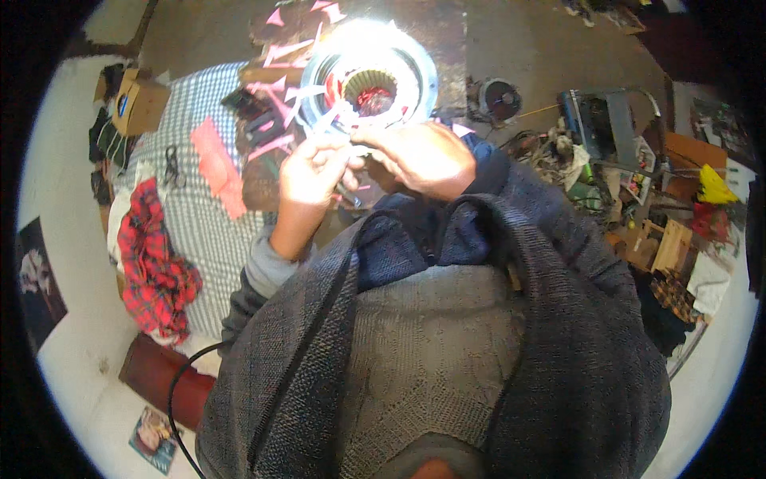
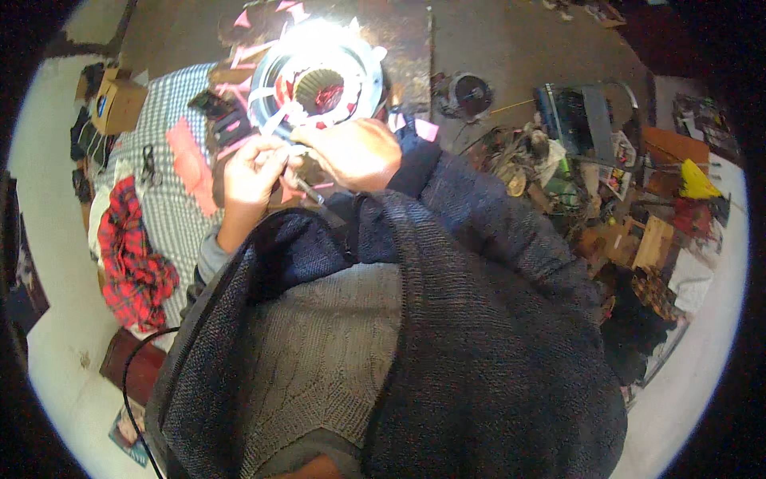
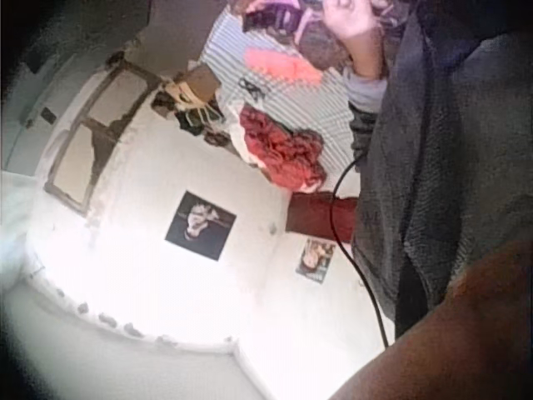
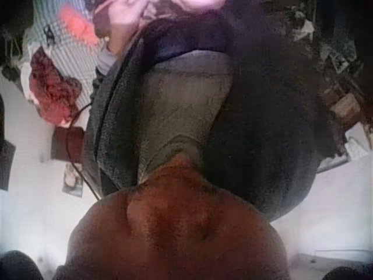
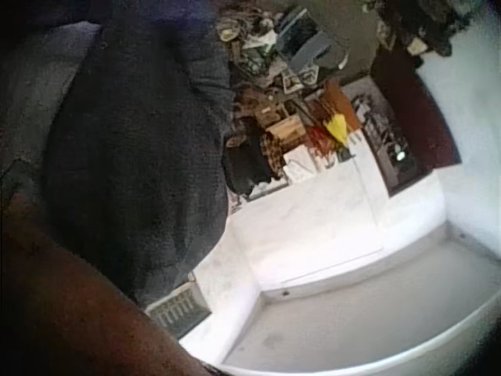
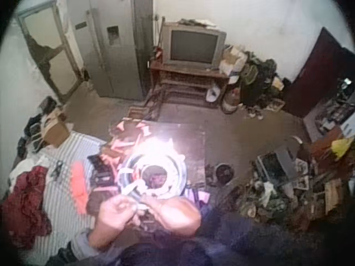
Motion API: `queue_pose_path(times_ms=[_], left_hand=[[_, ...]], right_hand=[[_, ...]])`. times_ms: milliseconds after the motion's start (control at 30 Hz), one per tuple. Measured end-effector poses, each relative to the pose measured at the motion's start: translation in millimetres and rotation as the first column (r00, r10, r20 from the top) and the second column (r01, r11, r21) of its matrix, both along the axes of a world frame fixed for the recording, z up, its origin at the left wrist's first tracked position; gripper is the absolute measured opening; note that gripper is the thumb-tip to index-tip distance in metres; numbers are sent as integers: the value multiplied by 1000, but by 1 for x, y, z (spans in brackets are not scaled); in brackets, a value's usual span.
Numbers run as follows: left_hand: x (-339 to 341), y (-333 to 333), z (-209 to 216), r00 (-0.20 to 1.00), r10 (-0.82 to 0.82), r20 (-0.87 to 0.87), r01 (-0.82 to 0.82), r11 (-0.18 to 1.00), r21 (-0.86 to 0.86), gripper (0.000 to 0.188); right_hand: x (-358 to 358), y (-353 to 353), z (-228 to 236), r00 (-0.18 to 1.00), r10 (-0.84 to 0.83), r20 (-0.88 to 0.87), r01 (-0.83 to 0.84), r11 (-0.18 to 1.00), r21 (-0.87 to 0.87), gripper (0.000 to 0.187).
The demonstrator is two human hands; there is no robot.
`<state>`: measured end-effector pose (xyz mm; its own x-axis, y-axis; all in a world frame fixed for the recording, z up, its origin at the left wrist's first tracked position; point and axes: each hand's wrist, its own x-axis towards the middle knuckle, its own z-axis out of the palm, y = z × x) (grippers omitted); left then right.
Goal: The person inserts small white strips into the slots of a circular motor stator, using a thin tool to press them in. The person repeatedly picks up strips and places them into the stator slots.
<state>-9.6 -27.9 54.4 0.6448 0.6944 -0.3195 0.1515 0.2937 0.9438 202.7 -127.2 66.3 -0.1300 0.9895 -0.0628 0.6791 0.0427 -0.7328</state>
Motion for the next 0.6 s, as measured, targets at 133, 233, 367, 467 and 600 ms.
queue_pose_path(times_ms=[133,233,367,467,600], left_hand=[[2,4,-4,996,-34,-81,38,998,43,14],[0,11,-1,988,-80,-136,86,996,36,16],[2,17,1,992,-58,-110,62,997,36,17],[7,18,0,990,-19,-138,31,996,84,18],[10,22,-8,995,-11,-104,20,996,86,22]], right_hand=[[-3,5,-13,1000,-5,-13,6,998,68,44],[0,9,-19,999,43,0,-43,999,-10,43],[2,19,-25,998,24,-56,-22,999,35,39],[2,25,-28,992,-8,-122,14,999,46,36],[7,27,-35,982,-29,-185,31,999,7,31]])
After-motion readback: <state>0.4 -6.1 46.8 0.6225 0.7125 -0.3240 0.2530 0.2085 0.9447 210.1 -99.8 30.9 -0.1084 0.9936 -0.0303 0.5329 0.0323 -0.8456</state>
